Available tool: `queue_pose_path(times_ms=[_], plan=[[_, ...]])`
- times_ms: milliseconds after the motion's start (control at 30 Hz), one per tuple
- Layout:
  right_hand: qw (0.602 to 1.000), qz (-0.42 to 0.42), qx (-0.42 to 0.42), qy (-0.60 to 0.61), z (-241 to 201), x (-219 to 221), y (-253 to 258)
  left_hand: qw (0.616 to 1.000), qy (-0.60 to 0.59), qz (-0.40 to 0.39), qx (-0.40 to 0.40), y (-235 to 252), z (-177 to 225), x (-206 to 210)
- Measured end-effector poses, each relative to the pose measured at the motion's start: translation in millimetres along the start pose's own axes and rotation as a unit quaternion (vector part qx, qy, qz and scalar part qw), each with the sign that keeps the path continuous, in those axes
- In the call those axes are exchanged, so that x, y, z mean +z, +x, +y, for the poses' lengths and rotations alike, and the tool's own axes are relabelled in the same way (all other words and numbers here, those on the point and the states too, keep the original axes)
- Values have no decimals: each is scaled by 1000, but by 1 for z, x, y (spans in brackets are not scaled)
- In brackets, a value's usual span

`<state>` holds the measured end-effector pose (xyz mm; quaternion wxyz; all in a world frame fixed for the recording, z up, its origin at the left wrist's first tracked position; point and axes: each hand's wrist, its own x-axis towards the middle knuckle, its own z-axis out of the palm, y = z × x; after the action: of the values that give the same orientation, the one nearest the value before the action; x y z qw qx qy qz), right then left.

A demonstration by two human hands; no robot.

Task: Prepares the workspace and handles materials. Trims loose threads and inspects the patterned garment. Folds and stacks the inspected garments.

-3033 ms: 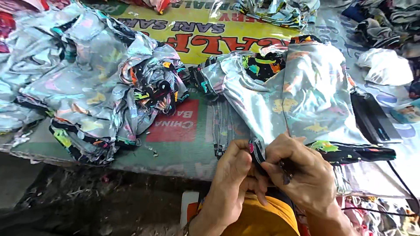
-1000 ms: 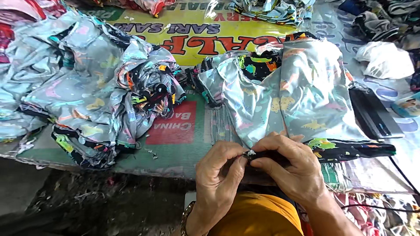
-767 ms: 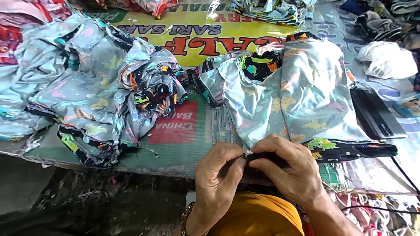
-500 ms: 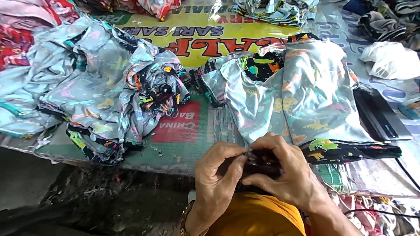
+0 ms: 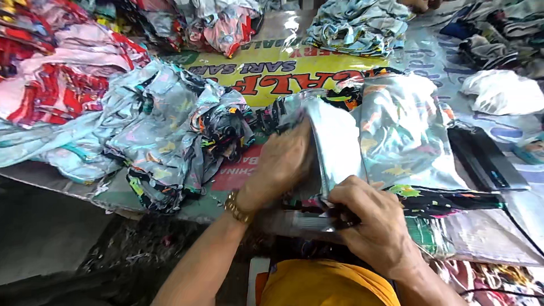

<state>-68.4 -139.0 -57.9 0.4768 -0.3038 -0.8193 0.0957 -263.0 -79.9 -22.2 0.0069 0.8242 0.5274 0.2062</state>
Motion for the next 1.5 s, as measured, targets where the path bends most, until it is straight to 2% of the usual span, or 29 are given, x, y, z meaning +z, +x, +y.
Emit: queue_pose_path(times_ms=[67,167,233,267,333,400,433,467,500,533,567,633,667,733,800,867,900,967,1000,1067,1133,1200,1267,1333,1433,1500], plan=[[996,84,14,24,2,-13,-6,998,-60,37,8,38,12,-4],[973,221,56,23,2,-34,-15,974,-126,152,108,93,44,14],[962,265,58,-10,0,-50,-17,958,-143,162,189,121,72,36],[962,266,50,-14,-1,-56,-17,957,-127,143,219,130,86,53],[968,246,53,3,0,-57,-19,959,-105,2,263,131,107,93],[968,220,104,54,10,-50,-21,925,-174,-175,288,137,116,115],[963,208,148,85,20,-45,-24,890,-269,-247,273,144,117,107],[954,196,197,115,30,-40,-26,835,-397,-291,246,148,113,97],[940,189,242,147,40,-38,-28,775,-503,-321,207,148,106,86],[928,190,268,178,46,-39,-28,747,-552,-329,171,144,96,74],[921,192,277,194,48,-42,-28,759,-546,-318,156,139,83,63],[938,177,259,147,39,-46,-31,839,-451,-255,169,123,54,47],[955,156,230,104,30,-47,-31,865,-418,-223,168,112,40,37],[982,95,144,78,12,-41,-28,890,-412,-150,128,83,15,15],[992,0,92,83,-3,-26,-21,902,-424,-69,44,41,0,-9],[992,-112,66,1,-5,-7,-15,901,-432,14,-26,-1,-9,-22],[987,-140,52,-63,-3,3,-15,893,-444,59,-42,-18,-16,-22],[979,-137,35,-147,4,20,-18,862,-486,127,-71,-52,-23,-16],[980,-128,40,-149,7,23,-20,842,-514,141,-80,-70,-22,-11],[988,-108,65,-93,9,18,-19,806,-575,117,-76,-102,-13,2],[990,-105,86,-34,10,12,-15,789,-604,91,-64,-120,3,15],[989,-127,72,-36,11,8,-12,797,-588,124,-57,-124,14,24],[981,-167,48,-89,12,11,-13,812,-550,183,-64,-122,17,28],[979,-167,39,-115,14,16,-17,812,-536,218,-67,-120,17,32],[987,-133,84,-36,16,11,-17,795,-563,220,-56,-120,25,36],[986,-104,119,44,16,6,-15,815,-539,203,-57,-119,34,41]])
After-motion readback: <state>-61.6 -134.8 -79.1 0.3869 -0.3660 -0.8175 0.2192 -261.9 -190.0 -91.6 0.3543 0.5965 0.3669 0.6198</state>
